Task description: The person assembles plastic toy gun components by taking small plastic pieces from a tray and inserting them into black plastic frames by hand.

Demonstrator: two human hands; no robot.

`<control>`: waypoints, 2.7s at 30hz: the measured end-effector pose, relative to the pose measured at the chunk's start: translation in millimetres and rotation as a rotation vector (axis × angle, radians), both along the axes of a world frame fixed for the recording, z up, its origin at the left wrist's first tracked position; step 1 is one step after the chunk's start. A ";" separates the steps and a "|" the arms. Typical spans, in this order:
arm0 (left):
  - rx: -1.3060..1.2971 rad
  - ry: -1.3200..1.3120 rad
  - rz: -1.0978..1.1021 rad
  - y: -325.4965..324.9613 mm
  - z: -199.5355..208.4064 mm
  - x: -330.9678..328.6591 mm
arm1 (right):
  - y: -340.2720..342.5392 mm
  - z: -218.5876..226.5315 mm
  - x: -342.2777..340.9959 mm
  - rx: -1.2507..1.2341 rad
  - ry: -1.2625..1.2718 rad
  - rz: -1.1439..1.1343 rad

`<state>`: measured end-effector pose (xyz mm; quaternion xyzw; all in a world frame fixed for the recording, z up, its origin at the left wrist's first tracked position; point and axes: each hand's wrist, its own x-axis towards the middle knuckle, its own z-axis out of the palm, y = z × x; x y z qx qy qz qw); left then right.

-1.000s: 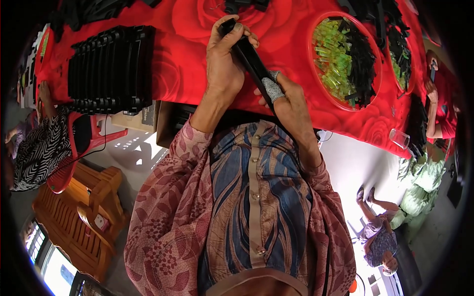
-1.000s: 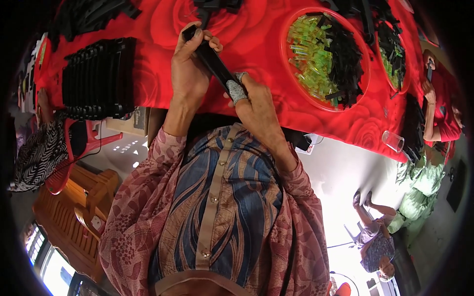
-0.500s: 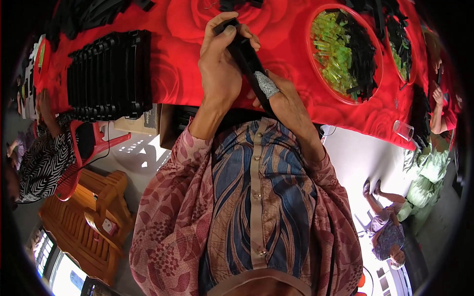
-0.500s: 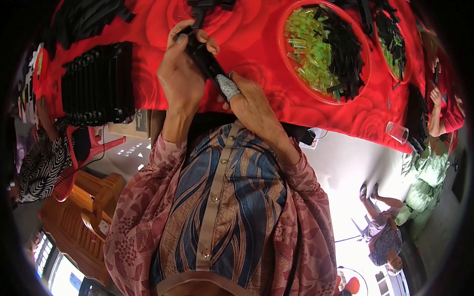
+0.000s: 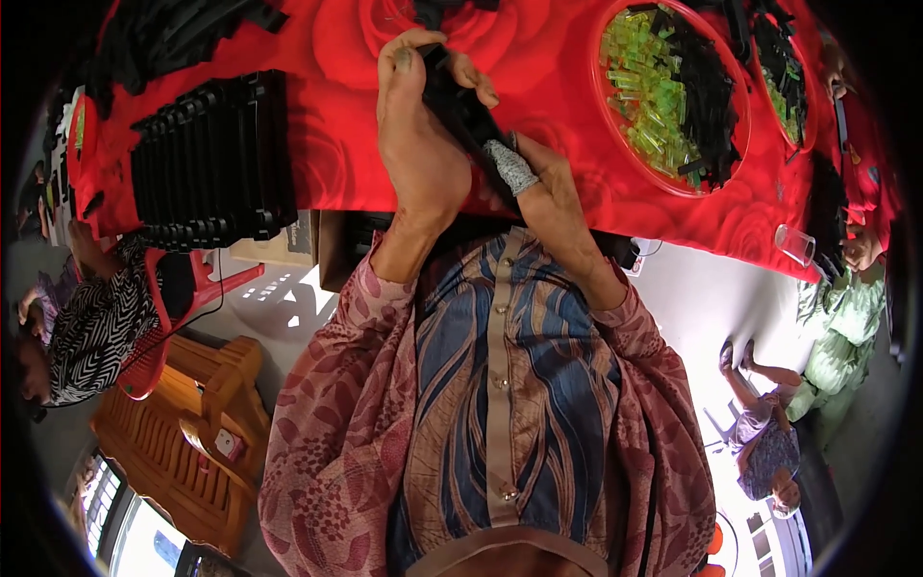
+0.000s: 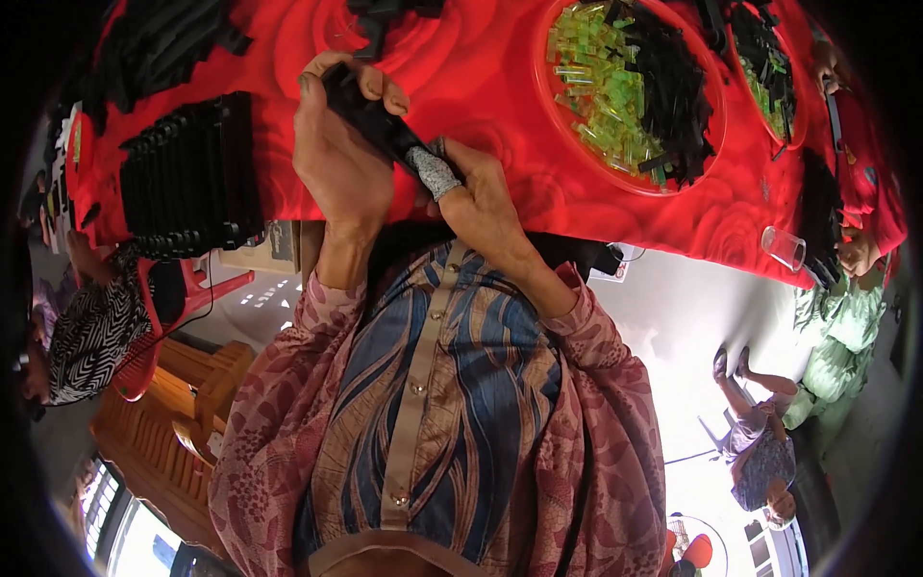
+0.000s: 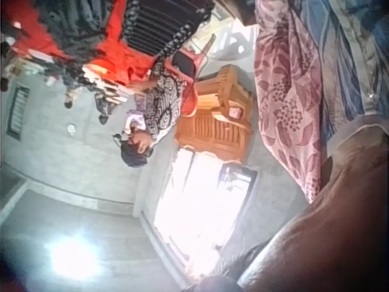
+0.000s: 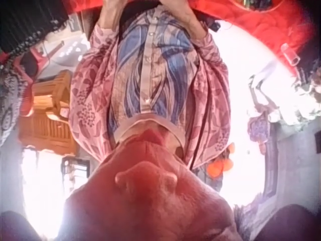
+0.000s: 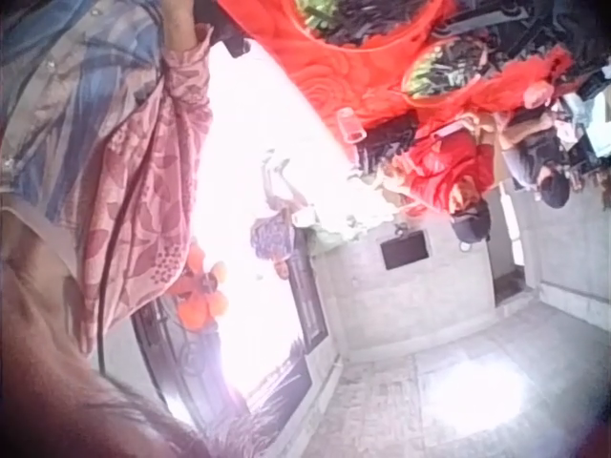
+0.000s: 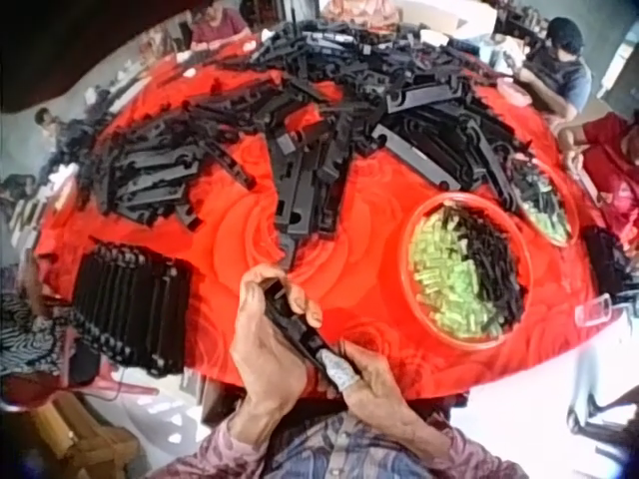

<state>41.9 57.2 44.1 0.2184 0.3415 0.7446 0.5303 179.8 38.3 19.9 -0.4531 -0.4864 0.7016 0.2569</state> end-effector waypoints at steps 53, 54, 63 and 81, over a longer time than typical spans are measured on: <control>-0.212 -0.408 -0.094 15.1 -38.7 -20.7 | -30.8 27.5 43.9 0.381 -0.261 0.016; -0.208 -0.461 -0.102 15.0 -41.4 -22.3 | -30.5 28.5 43.5 0.394 -0.284 0.014; -0.231 -0.542 -0.067 12.6 -42.0 -19.7 | -30.1 29.8 42.2 0.433 -0.274 -0.021; -0.159 0.012 -0.099 -4.8 -1.3 18.6 | -25.0 -8.2 25.1 0.666 -0.313 -0.239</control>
